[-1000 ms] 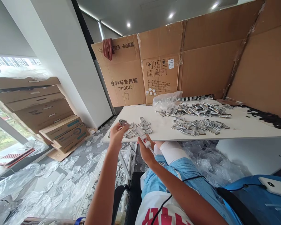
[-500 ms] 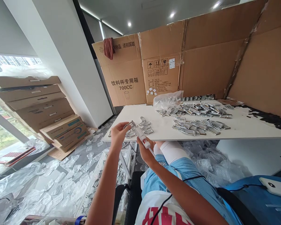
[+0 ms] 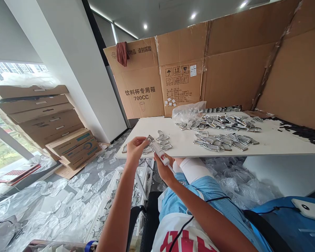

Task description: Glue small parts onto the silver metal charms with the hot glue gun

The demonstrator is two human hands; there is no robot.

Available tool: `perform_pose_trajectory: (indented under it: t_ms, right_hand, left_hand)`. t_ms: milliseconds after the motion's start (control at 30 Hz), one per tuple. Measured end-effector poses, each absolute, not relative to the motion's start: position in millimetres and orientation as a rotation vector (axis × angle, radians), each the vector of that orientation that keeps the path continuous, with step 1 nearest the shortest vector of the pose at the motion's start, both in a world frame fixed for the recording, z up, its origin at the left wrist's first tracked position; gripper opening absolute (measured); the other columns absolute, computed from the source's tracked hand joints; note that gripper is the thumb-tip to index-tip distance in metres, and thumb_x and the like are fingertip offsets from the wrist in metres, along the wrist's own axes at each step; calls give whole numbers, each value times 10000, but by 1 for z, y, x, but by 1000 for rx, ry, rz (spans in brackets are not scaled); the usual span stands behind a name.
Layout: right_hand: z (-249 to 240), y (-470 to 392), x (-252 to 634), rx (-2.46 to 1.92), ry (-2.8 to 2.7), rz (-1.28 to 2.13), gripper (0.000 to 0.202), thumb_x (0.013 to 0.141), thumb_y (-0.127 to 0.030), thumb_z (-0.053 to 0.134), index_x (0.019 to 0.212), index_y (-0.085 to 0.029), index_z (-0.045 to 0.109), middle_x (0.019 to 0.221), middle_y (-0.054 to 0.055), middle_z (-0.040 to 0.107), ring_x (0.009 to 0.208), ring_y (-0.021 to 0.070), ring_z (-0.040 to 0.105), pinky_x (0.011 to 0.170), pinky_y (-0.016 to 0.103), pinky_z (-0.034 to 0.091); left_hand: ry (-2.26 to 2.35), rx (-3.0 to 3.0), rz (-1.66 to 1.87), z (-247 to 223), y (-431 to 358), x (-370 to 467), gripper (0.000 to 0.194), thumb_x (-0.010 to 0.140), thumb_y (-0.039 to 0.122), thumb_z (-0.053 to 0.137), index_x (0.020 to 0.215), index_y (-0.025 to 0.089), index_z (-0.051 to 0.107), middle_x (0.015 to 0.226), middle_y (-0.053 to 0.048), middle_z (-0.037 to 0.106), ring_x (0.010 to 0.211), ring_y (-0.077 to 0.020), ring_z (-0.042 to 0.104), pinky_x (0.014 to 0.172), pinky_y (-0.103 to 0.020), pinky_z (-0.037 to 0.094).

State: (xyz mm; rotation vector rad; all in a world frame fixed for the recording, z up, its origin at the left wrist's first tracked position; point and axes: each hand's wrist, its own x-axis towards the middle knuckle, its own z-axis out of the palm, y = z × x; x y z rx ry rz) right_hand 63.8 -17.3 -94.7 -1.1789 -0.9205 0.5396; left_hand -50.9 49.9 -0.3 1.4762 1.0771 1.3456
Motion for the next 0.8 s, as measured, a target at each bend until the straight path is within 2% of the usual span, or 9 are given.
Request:
perform_pose_trajectory:
  t_ms: [200,367,533,800]
  right_hand:
    - [-92,-19,64,-1156,-893,595,460,927,-614,680,654,-267,552,619,-25,540,639,179,458,611,325,374]
    - [-93,-21,63,-1174,-881,589,489,929,-638,670,628,-277,534,572,-34,509,613,186,449,595,335,347]
    - [-93,-22,64,-1213,-851,653,452,909,-564,652,588,-295,483,571,-21,523,608,207,486,592,352,361]
    - [-92,-24,64,-1246,-858,607,459,899,-496,637,549,-309,405,544,-20,462,633,215,459,587,352,351]
  left_hand:
    - [1067,1475,1338,0,48,-51,403,690,432,984,979,195,833,977,-104,873,1017,-295,826,998,-428,618]
    - [1123,1474,1317,0,48,-50,358,691,412,957,954,203,834,927,-82,867,965,-279,813,925,-397,594]
    - [1115,1452,1310,1,49,-48,337,669,390,945,928,209,828,907,-77,863,949,-275,801,914,-392,576]
    - [1100,1440,1304,0,48,-47,345,667,390,952,928,201,829,907,-84,861,933,-256,803,895,-373,581]
